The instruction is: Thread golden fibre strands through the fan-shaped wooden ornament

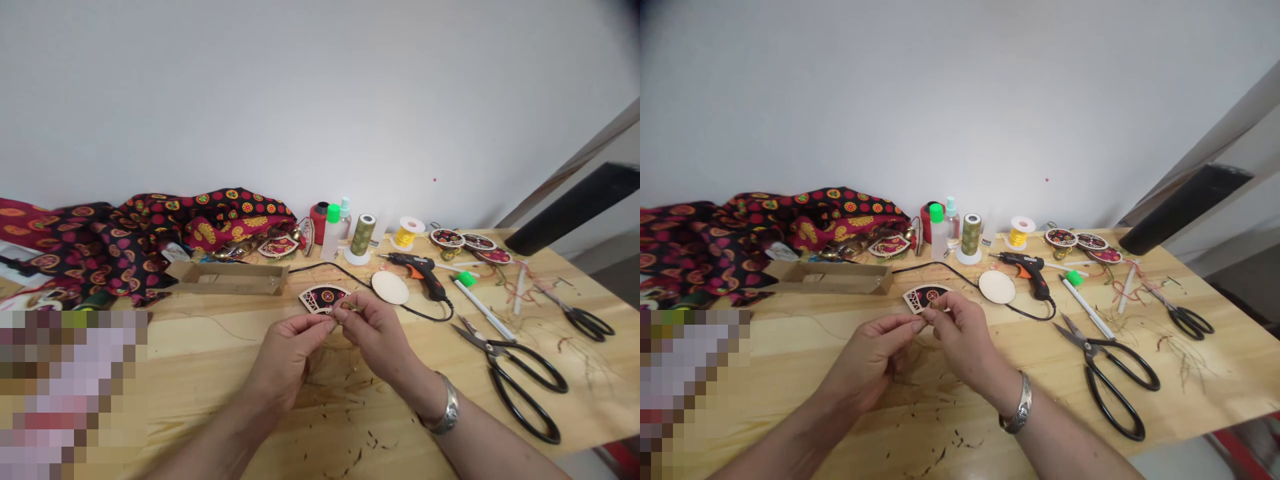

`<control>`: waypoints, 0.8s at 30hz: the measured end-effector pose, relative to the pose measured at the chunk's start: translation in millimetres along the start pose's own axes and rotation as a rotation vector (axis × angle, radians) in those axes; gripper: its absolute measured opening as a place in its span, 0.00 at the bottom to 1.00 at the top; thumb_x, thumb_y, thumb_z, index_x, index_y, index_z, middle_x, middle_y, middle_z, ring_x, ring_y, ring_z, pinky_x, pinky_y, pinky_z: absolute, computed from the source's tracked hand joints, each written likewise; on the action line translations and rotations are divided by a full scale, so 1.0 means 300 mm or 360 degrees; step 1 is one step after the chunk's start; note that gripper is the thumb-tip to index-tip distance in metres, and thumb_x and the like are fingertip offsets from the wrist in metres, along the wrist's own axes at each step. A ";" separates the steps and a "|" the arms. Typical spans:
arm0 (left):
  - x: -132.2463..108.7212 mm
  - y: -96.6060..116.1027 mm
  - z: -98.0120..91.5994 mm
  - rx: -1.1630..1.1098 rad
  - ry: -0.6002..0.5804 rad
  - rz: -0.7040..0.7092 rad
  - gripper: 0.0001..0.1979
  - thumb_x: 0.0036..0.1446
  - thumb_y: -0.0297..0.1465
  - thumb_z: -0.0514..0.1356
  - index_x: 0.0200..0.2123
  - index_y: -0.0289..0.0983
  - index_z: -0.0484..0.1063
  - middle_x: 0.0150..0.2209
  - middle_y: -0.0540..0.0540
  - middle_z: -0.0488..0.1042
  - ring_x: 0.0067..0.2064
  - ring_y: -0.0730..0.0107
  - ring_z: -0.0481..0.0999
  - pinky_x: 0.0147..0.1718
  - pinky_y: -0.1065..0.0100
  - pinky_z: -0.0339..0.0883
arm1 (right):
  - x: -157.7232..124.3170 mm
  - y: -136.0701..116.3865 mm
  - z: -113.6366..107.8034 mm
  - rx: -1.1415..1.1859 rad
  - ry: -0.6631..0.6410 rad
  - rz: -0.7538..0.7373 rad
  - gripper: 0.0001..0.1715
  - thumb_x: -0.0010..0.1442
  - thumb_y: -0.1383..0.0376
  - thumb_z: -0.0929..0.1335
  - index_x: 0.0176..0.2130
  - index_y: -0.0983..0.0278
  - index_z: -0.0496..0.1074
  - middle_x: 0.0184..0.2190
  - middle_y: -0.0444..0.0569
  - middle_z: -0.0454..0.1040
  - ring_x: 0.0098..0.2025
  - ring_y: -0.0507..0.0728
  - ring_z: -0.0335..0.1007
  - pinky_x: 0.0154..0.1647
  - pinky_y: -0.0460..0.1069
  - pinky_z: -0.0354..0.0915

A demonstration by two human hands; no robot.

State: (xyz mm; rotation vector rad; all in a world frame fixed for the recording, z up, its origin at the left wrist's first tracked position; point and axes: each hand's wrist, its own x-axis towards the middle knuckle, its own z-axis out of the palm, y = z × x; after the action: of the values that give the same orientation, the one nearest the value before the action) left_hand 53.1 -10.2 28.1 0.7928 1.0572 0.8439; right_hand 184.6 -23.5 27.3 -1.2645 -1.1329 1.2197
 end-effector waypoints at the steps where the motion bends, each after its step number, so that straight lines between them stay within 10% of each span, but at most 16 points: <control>1: 0.001 -0.002 -0.001 0.0018 0.0010 0.0002 0.08 0.39 0.33 0.66 0.24 0.33 0.77 0.12 0.57 0.60 0.15 0.85 0.53 0.15 0.78 0.45 | 0.000 0.000 -0.003 -0.0084 0.0030 -0.0057 0.08 0.53 0.64 0.65 0.25 0.66 0.65 0.15 0.37 0.56 0.18 0.46 0.49 0.17 0.42 0.48; 24: 0.004 -0.005 -0.011 -0.0044 0.0049 -0.0004 0.07 0.41 0.33 0.64 0.24 0.34 0.75 0.11 0.57 0.58 0.14 0.85 0.50 0.13 0.78 0.43 | 0.019 -0.017 -0.004 0.0093 -0.0028 0.0262 0.11 0.46 0.62 0.70 0.26 0.69 0.71 0.14 0.39 0.60 0.17 0.45 0.49 0.17 0.43 0.48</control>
State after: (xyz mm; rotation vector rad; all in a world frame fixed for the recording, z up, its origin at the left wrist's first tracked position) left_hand 50.4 -9.2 25.4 0.7575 1.0716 0.8695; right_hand 186.3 -17.7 32.0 -1.3253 -1.0137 1.3786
